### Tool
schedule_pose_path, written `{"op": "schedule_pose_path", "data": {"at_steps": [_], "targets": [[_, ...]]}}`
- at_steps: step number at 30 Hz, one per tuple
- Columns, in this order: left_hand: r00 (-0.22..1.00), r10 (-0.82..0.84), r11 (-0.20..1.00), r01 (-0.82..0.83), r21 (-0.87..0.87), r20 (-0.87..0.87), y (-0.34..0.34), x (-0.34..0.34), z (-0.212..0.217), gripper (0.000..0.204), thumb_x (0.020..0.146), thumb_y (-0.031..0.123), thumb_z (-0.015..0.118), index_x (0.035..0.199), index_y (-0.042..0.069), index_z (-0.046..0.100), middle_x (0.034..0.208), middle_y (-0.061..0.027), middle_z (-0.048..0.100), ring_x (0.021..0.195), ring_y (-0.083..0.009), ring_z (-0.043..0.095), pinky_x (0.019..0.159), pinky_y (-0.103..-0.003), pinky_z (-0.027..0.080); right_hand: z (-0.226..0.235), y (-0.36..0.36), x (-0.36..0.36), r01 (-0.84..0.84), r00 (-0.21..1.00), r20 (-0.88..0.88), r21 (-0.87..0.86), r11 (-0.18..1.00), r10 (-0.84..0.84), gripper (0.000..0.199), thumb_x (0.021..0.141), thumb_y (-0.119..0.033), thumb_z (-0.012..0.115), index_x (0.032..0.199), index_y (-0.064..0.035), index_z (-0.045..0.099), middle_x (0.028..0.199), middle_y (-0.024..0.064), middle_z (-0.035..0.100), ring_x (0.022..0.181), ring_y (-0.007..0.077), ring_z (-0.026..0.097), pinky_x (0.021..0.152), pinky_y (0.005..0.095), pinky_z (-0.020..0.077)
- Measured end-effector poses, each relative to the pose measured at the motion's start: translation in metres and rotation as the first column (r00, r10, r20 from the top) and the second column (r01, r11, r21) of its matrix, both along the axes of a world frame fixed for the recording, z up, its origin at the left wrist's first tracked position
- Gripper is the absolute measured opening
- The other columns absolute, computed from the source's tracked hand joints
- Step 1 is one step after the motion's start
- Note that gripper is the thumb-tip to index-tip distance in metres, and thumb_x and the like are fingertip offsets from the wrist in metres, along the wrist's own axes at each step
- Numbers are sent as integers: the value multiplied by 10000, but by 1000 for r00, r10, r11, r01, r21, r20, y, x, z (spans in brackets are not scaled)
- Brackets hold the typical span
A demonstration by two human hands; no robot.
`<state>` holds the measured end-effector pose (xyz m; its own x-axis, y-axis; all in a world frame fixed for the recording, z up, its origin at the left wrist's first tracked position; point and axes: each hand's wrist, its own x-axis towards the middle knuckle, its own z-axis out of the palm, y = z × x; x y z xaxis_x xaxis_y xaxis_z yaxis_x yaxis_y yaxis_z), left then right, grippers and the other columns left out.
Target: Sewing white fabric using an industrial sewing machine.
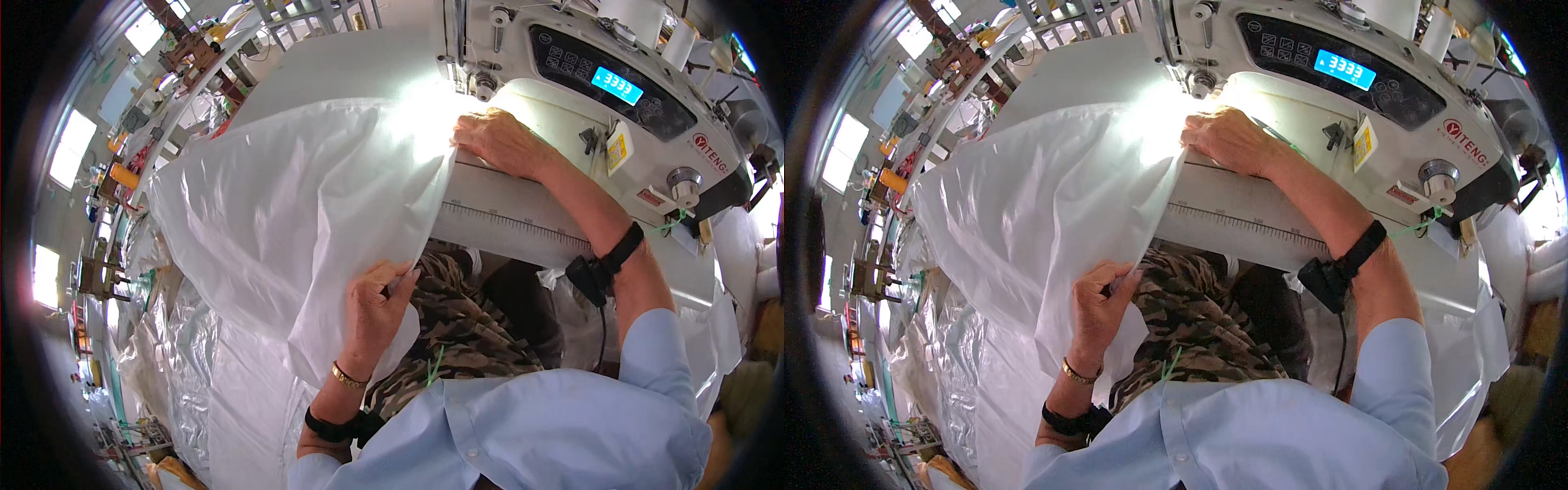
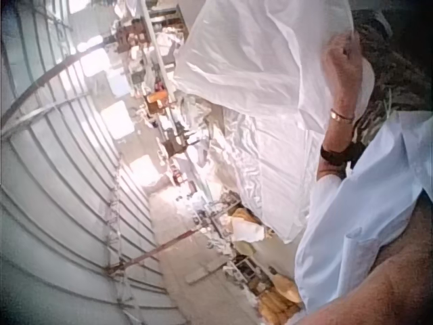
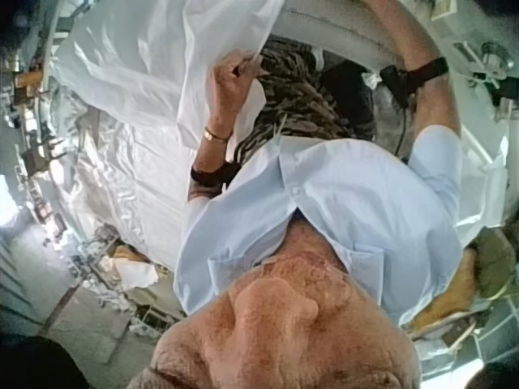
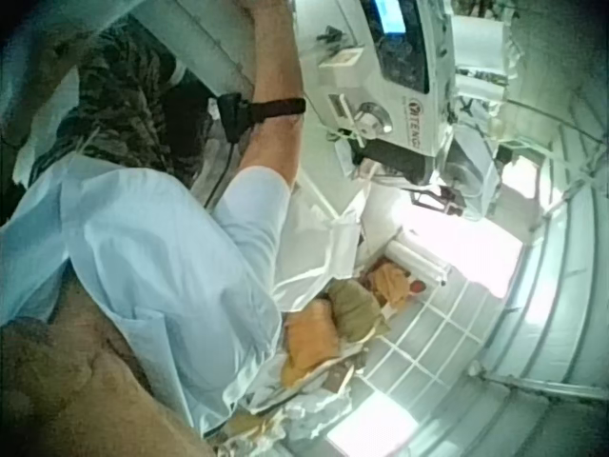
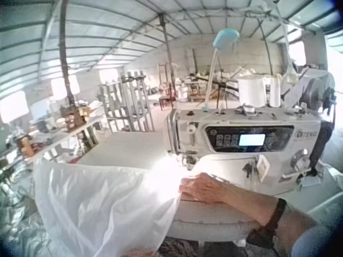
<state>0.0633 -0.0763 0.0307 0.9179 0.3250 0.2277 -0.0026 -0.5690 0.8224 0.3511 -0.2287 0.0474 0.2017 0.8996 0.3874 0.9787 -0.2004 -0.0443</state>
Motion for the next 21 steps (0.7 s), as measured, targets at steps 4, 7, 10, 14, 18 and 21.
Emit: {"op": "schedule_pose_path", "data": {"at_steps": [4, 7, 10, 14, 18, 21], "targets": [[999, -5, 948, -9, 318, 43, 3, 2, 19, 111, 846, 75, 684, 920, -5, 706, 745, -92, 615, 660, -215, 568, 596, -316, 433, 2, 6, 1, 3, 998, 57, -33, 999, -1, 161, 940, -211, 503, 902, -72, 575, 853, 80, 582, 844, 251, 641, 782, 396, 524], [994, -16, 796, -51, 603, 105, -1, 4, 31, 137, 840, 93, 678, 950, 17, 708, 803, -90, 626, 718, -264, 578, 631, -352, 453, 0, 4, 2, -10, 992, 126, -28, 1000, 13, 158, 942, -211, 501, 894, -74, 566, 852, 76, 581, 883, 235, 641, 800, 387, 527], [998, -2, 735, -45, 676, 68, -4, 0, 30, 213, 824, 65, 652, 1030, 28, 692, 857, -94, 629, 759, -288, 598, 654, -379, 471, -1, 6, 1, 18, 987, 162, -50, 999, -10, 151, 932, -207, 507, 887, -75, 565, 858, 74, 584, 920, 227, 639, 810, 382, 532], [999, -34, 778, 33, 628, -10, -9, -5, 27, 392, 784, -18, 591, 1172, 18, 633, 914, -108, 621, 790, -304, 625, 673, -402, 486, -5, 10, -2, 35, 985, 170, 0, 999, -35, 128, 893, -193, 525, 881, -76, 575, 865, 70, 549, 928, 240, 598, 815, 391, 505], [994, -50, 724, 102, 682, -95, -6, -6, 25, 443, 810, 5, 568, 1253, 1, 579, 891, -99, 560, 784, -265, 617, 641, -373, 487, -3, 16, -6, 91, 971, 226, -46, 995, -78, 131, 915, -170, 509, 858, -76, 580, 886, 72, 602, 944, 221, 643, 768, 368, 546], [988, -61, 710, 140, 690, -139, -8, -2, 24, 430, 814, 1, 564, 1244, -2, 554, 896, -115, 541, 794, -287, 617, 642, -383, 488, -6, 20, -5, 84, 980, 183, -1, 996, -82, 139, 913, -159, 508, 841, -82, 598, 881, 72, 606, 944, 220, 642, 754, 358, 547]]}}
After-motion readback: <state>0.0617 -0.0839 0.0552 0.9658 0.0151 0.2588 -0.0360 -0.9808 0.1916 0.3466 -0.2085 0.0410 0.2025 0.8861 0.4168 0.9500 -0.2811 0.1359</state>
